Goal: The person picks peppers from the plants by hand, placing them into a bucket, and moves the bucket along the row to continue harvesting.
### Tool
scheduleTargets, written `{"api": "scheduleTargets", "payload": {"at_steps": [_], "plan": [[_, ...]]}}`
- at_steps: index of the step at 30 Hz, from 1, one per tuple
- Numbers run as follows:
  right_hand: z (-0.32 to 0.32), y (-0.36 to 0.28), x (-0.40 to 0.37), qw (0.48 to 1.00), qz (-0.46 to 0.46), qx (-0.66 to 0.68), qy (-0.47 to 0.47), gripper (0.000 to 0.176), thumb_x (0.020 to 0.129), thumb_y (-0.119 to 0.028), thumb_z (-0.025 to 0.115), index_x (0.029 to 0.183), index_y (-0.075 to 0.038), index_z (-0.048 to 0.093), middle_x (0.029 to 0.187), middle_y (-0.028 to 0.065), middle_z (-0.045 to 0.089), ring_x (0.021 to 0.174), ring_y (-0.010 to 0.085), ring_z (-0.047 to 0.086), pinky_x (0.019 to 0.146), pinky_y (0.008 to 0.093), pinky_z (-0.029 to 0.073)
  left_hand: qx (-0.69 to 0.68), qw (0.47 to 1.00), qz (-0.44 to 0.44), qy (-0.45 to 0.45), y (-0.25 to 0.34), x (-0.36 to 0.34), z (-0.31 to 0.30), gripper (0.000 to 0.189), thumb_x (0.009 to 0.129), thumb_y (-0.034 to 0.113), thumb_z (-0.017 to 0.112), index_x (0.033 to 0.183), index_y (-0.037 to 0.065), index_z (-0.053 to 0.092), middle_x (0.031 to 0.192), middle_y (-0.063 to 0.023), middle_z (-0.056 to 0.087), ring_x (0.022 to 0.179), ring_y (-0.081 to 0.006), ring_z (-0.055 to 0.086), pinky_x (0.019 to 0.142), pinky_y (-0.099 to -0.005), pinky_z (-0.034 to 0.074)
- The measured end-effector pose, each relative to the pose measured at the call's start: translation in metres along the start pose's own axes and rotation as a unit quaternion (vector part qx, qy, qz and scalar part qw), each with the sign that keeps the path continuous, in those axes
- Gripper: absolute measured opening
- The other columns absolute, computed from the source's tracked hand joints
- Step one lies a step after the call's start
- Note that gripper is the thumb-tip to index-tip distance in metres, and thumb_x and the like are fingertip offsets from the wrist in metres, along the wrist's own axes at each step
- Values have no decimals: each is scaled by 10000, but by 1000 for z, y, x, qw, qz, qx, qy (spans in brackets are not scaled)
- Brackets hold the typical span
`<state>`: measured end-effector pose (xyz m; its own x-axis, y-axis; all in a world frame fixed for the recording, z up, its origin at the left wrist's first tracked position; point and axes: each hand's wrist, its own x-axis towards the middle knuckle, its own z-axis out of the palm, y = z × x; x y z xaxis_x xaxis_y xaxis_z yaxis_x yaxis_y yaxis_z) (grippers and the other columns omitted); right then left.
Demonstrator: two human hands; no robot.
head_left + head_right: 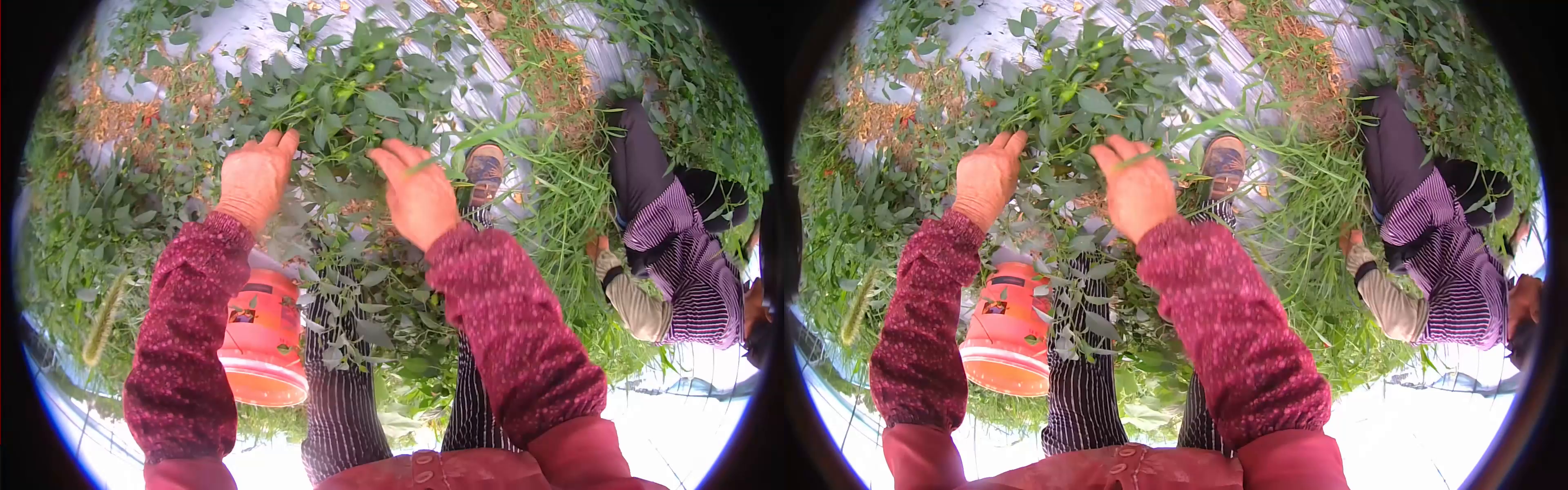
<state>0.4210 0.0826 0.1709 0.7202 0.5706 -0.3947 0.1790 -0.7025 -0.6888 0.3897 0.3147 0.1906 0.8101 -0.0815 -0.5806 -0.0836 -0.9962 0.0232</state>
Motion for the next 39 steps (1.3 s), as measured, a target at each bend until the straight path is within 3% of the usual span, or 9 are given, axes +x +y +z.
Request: {"api": "scheduleTargets", "payload": {"at_steps": [2, 5, 6, 10, 13, 25, 31, 34, 39], "plan": [[7, 9, 3, 994, 2, -94, -62, 401, 739, -52, 526, 1131, -117, 578, 1129, 90, 579, 1020, 309, 530, 901, 441, 392, -10, 999, -37, -21, -4, -5, -2, 357, 741, 77, 570, 1091, 143, 558, 921, -53, 593, 793, -252, 614, 663, -367, 500], [-5, -7, 4, 997, 46, -6, -57, 345, 744, -65, 536, 1079, -115, 602, 1156, 77, 568, 1046, 307, 514, 895, 434, 389, -54, 998, -27, -17, -12, -16, 2, 355, 757, 91, 570, 1106, 154, 557, 925, -63, 597, 802, -272, 616, 673, -385, 499], [-11, -15, 0, 1000, 14, 1, 13, 281, 766, -82, 540, 1034, -117, 617, 1054, 71, 613, 937, 303, 565, 805, 426, 440, -83, 996, -32, -7, -12, -18, 4, 352, 763, 98, 572, 1110, 153, 556, 925, -69, 597, 804, -283, 613, 677, -394, 498], [16, -33, -1, 994, -8, 106, -24, 272, 827, -153, 559, 1096, -132, 592, 802, 119, 637, 718, 337, 610, 630, 423, 494, -119, 992, -29, 5, -8, -10, 6, 345, 770, 103, 575, 1112, 140, 553, 934, -82, 595, 820, -303, 605, 692, -406, 497], [30, -53, 14, 976, 126, 15, -175, 331, 824, -203, 566, 1150, -149, 553, 797, 133, 636, 747, 337, 613, 639, 452, 483, -111, 994, -21, 9, -3, -2, 7, 346, 767, 98, 580, 1110, 135, 554, 937, -83, 594, 836, -292, 604, 698, -404, 495], [0, -64, -1, 982, 81, -23, -167, 232, 764, -319, 604, 886, -127, 650, 738, 114, 630, 756, 316, 615, 668, 445, 478, -189, 980, 41, 37, 15, -12, 3, 370, 751, 57, 590, 1115, 119, 562, 974, -86, 602, 806, -313, 604, 700, -394, 505], [-12, -47, -3, 966, 192, 35, -170, 257, 735, -331, 589, 813, -104, 682, 781, 145, 640, 791, 334, 612, 698, 445, 481, -194, 965, 105, 144, 41, -38, -28, 467, 700, 42, 625, 1156, 102, 543, 1063, -97, 568, 858, -296, 598, 708, -376, 510], [-10, -40, -7, 964, 164, 103, -183, 294, 737, -341, 577, 765, -58, 651, 699, 194, 605, 703, 385, 592, 658, 491, 464, -259, 961, 101, -12, 56, -50, -22, 492, 685, 48, 634, 1165, 70, 530, 962, -110, 560, 845, -297, 586, 699, -383, 500], [-16, -44, -13, 967, 94, 132, -195, 270, 760, -329, 593, 777, -65, 643, 703, 163, 603, 691, 358, 587, 632, 448, 460, -304, 944, 126, -9, 51, -36, -5, 424, 678, 68, 640, 1092, 54, 553, 842, -115, 540, 787, -311, 583, 680, -389, 490]]}}
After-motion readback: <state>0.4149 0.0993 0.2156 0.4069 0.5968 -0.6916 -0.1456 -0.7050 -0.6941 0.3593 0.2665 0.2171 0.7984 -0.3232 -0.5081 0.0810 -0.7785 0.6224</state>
